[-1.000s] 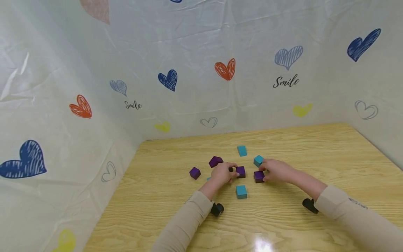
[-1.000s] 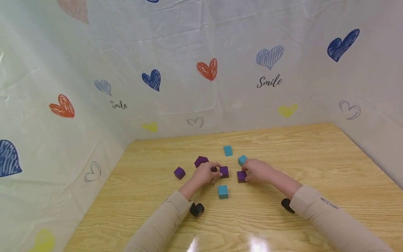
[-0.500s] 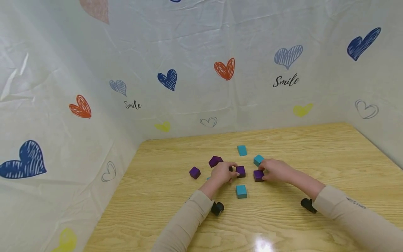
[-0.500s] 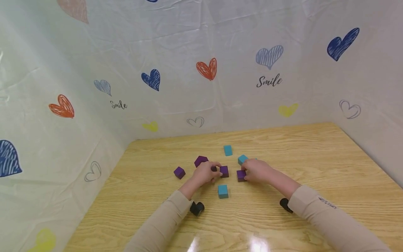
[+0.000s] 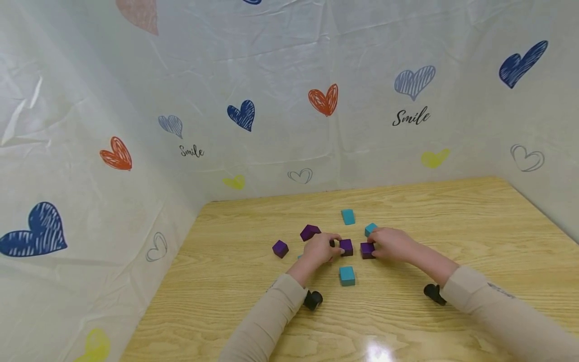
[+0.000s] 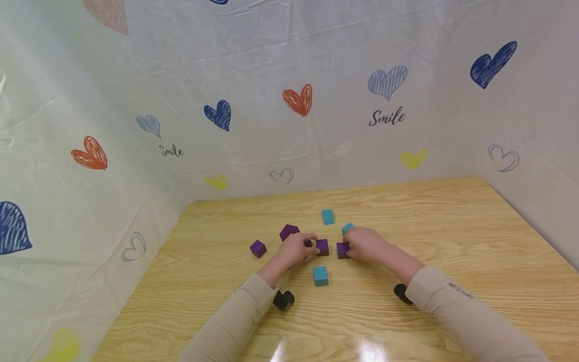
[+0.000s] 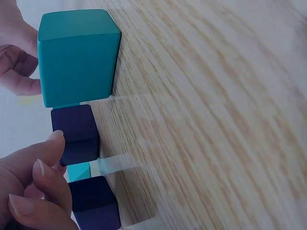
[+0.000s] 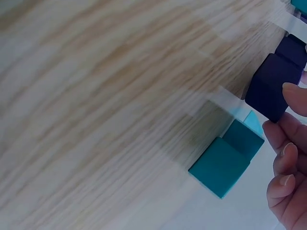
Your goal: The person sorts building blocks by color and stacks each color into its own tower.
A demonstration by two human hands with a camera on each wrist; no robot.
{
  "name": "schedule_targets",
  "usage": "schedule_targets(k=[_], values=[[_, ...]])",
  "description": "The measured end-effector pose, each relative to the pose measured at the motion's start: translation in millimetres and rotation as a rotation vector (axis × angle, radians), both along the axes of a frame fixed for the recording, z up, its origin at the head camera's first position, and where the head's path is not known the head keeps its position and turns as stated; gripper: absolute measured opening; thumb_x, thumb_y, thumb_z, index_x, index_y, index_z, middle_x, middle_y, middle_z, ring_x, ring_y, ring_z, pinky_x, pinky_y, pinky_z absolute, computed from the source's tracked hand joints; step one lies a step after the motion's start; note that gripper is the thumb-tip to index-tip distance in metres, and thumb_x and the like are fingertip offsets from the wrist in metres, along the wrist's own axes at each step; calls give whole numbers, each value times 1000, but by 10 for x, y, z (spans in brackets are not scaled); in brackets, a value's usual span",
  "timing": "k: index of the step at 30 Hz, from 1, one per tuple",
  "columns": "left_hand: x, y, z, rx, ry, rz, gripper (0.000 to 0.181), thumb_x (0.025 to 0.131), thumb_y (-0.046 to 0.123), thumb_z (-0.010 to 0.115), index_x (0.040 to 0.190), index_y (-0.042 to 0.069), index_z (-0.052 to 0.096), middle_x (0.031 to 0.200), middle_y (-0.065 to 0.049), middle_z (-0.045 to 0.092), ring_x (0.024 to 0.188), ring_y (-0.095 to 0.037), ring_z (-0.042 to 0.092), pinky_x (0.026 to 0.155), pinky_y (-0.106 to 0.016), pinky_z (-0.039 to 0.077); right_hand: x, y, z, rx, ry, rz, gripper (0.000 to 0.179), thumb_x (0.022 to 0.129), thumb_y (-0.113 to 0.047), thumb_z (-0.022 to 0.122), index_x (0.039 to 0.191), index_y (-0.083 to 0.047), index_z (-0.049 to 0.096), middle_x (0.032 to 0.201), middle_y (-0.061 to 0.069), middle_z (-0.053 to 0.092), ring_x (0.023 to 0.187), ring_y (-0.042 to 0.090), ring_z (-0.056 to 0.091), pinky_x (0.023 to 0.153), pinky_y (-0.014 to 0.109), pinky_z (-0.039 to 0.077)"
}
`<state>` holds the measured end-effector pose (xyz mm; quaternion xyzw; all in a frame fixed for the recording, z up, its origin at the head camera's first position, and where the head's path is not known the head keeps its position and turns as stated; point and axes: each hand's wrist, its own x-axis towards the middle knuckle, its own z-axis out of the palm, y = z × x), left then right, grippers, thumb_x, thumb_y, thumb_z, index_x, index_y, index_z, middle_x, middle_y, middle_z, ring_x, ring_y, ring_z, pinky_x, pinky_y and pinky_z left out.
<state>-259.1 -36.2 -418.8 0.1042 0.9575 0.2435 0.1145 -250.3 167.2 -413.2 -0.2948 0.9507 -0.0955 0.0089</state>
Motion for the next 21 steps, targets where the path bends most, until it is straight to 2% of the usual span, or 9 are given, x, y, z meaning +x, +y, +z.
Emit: schedule_targets(k=[11,21], values=[[5,-3,2,-13,4,5,34,85,30,65,118,26,62,54,0,58,43,-9,44,43,-21,30,-59,-115,25,-10,1,-23,16,77,-10,71,90,-1,66,81,3,57,68,12,50,59,27,44],[-3,-8,-16,-23,20,2,32,84,32,66,115,26,63,49,5,48,43,-9,43,42,-21,30,-112,-184,23,-19,-20,-30,18,77,-9,72,92,-1,67,86,7,62,76,20,58,65,34,48]])
